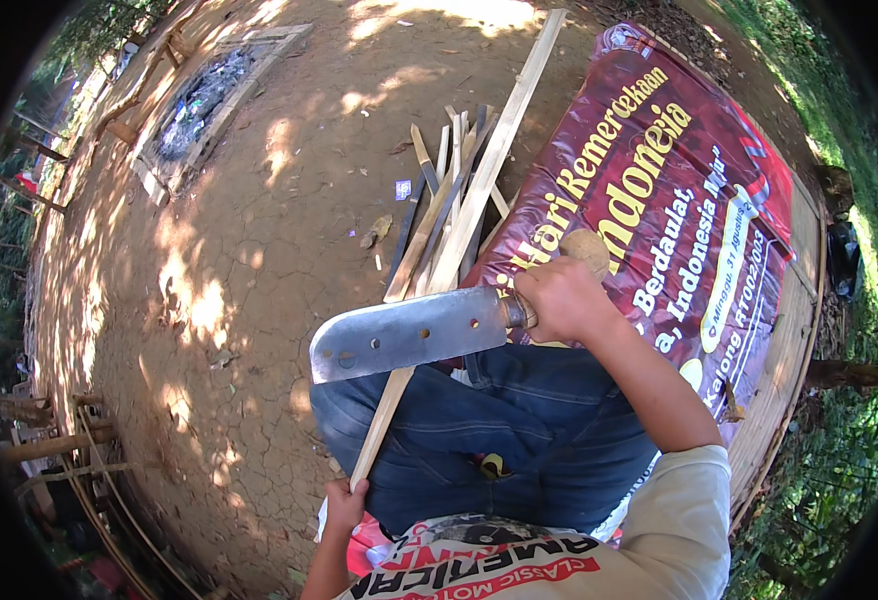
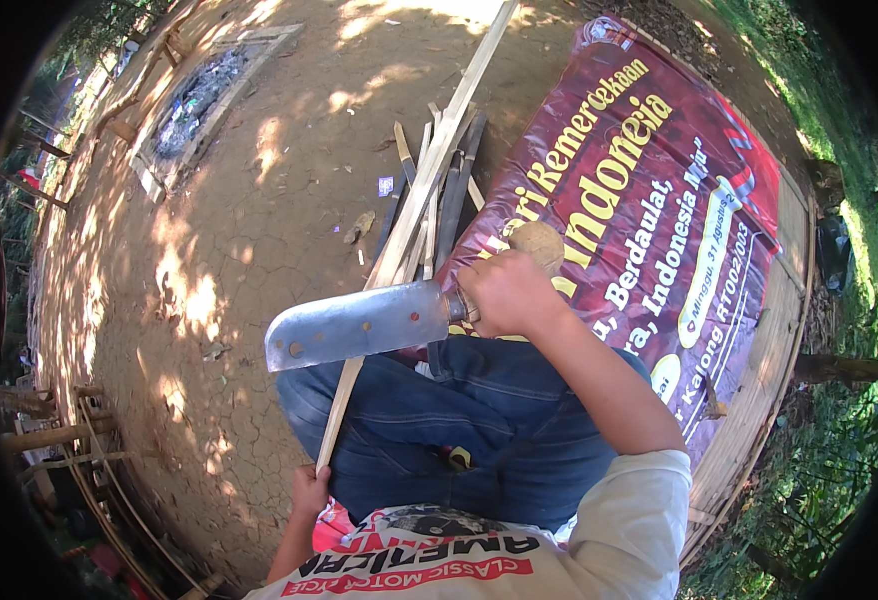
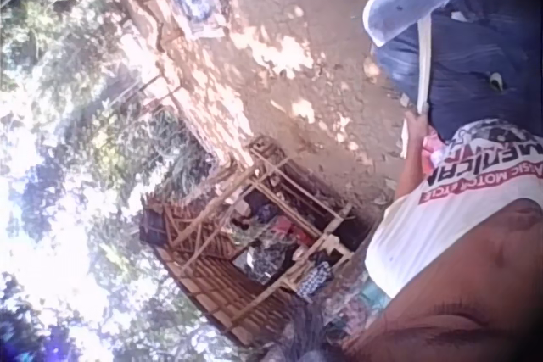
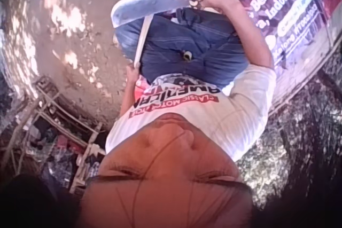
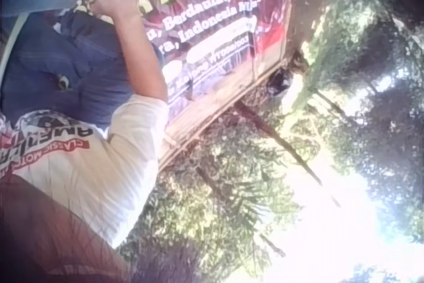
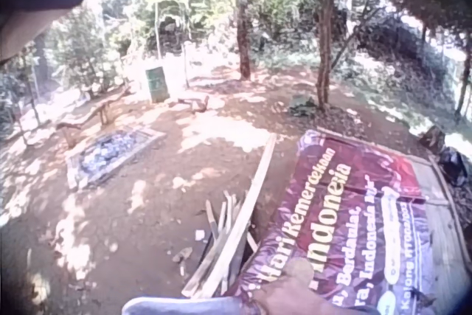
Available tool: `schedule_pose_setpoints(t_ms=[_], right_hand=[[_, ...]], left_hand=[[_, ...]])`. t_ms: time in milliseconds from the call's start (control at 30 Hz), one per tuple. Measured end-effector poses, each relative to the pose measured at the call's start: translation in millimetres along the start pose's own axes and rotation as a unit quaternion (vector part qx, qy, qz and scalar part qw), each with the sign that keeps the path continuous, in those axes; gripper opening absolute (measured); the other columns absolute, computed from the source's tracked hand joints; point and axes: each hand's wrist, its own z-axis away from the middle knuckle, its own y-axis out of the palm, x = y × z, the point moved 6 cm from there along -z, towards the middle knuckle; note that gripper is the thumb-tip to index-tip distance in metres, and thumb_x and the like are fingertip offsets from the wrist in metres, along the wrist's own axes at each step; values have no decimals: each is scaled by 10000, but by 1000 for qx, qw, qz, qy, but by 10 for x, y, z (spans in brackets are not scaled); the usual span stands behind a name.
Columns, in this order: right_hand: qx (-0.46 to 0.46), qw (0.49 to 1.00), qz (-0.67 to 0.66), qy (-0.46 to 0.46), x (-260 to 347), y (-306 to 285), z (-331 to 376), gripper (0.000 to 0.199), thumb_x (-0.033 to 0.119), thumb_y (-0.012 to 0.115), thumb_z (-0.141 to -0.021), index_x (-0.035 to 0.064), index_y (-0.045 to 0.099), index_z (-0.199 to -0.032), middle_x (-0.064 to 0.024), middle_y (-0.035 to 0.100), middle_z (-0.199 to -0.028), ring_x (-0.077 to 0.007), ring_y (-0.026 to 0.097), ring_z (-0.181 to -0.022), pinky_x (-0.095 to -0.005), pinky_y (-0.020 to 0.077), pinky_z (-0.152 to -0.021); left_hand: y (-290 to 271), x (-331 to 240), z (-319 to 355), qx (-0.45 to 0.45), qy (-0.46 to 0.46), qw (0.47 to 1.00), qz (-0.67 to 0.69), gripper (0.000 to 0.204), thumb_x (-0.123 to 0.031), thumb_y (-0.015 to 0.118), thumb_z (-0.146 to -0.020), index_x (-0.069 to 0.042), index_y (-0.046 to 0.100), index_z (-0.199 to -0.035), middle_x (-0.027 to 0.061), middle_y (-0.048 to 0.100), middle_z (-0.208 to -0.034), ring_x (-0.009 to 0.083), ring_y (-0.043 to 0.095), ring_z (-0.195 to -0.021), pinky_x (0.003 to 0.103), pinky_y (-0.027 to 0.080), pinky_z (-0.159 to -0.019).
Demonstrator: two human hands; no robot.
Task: The person shaves a long thin strip of wood using a large knife, holding the wood with one hand and drawing the blade across the surface.
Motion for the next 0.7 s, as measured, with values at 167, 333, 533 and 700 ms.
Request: schedule_pose_setpoints(t_ms=[167,333,533,700], right_hand=[[0,1000,27,3,44,-25,-81,314,236,732,-525,64,558,-721,-92,622,-683,-271,641,-649,-377,493,-614],[7,999,51,16,32,-68,-104,367,283,775,-528,62,571,-739,-93,629,-692,-274,644,-659,-379,500,-634],[13,996,81,24,38,-108,-107,352,264,772,-540,57,573,-743,-99,632,-698,-281,643,-660,-380,505,-638],[-71,974,77,199,-516,-375,-71,219,172,690,-567,61,569,-713,-131,606,-653,-329,614,-621,-427,490,-611]], left_hand=[[15,144,-26,12,-8,1000,8,397,-264,655,-847,9,524,-590,-33,414,-530,74,386,-515,314,304,-442],[26,86,-18,5,-13,1000,11,398,-259,648,-847,17,522,-590,-22,419,-519,78,389,-517,321,313,-448],[39,307,-68,10,12,1000,-1,401,-270,661,-839,21,538,-592,-13,420,-509,80,392,-517,325,323,-449],[12,14,-24,1,-5,1000,-17,405,-275,677,-828,23,543,-588,-3,422,-499,83,399,-508,328,331,-449]])
